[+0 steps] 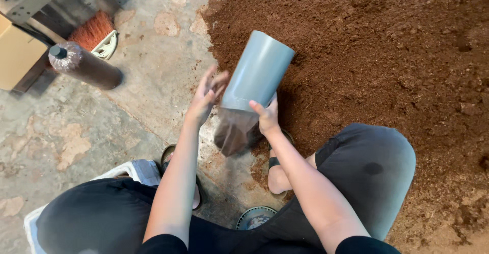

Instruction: The person sits on the floor and uses a cylindrical tool to scoop soil from a large pile. They repeatedly fill a clear plastic planting pouch with soil by inserting the pouch into the cylinder and scooping. The filled pouch is held at the end of the clip.

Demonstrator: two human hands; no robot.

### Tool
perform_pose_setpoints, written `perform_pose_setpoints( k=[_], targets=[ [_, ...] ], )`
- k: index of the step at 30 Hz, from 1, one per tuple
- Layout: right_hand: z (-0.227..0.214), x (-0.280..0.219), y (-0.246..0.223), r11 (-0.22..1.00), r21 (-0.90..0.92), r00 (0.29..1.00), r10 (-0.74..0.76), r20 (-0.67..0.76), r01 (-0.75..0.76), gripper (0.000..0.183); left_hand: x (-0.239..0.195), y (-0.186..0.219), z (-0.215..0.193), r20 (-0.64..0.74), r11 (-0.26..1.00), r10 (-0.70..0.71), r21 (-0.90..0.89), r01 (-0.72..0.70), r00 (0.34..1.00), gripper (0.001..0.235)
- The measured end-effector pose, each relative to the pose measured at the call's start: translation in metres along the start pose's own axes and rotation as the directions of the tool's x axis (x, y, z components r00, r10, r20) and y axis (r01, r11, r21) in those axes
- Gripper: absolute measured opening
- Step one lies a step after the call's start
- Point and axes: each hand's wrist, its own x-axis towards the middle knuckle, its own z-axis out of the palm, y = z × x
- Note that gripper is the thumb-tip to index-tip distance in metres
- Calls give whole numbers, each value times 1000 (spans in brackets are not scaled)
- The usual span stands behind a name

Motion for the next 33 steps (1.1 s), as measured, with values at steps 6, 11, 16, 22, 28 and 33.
perform_pose_setpoints(
  k=[6, 11, 16, 22, 28, 33],
  targets=[
    [26, -19, -41, 998, 50, 994, 41, 102, -47, 113, -55, -218, -110, 1, 613, -491, 710, 345, 871, 94],
    [1, -6, 7, 971, -105, 977, 210, -42, -213, 114, -99, -131, -28, 84, 749, -646, 265, 608, 759, 55],
    [-45, -28, 96, 766, -194, 782, 550, -294, -612, 141, -140, -176, -53, -138, 325, -936, 19, 945, 325, 73],
    [-87, -49, 172, 541, -358, 649, 613, -451, -761, 139, -126, -240, -114, -464, 506, -724, 148, 850, 511, 45],
    [-54, -45, 111, 523, -289, 598, 700, -391, -802, 142, -65, -196, -60, -314, 498, -770, 249, 831, 556, 70],
    [-51, -24, 96, 562, -282, 629, 682, -373, -777, 136, -35, -198, -51, -333, 419, -769, 381, 824, 545, 79]
  ],
)
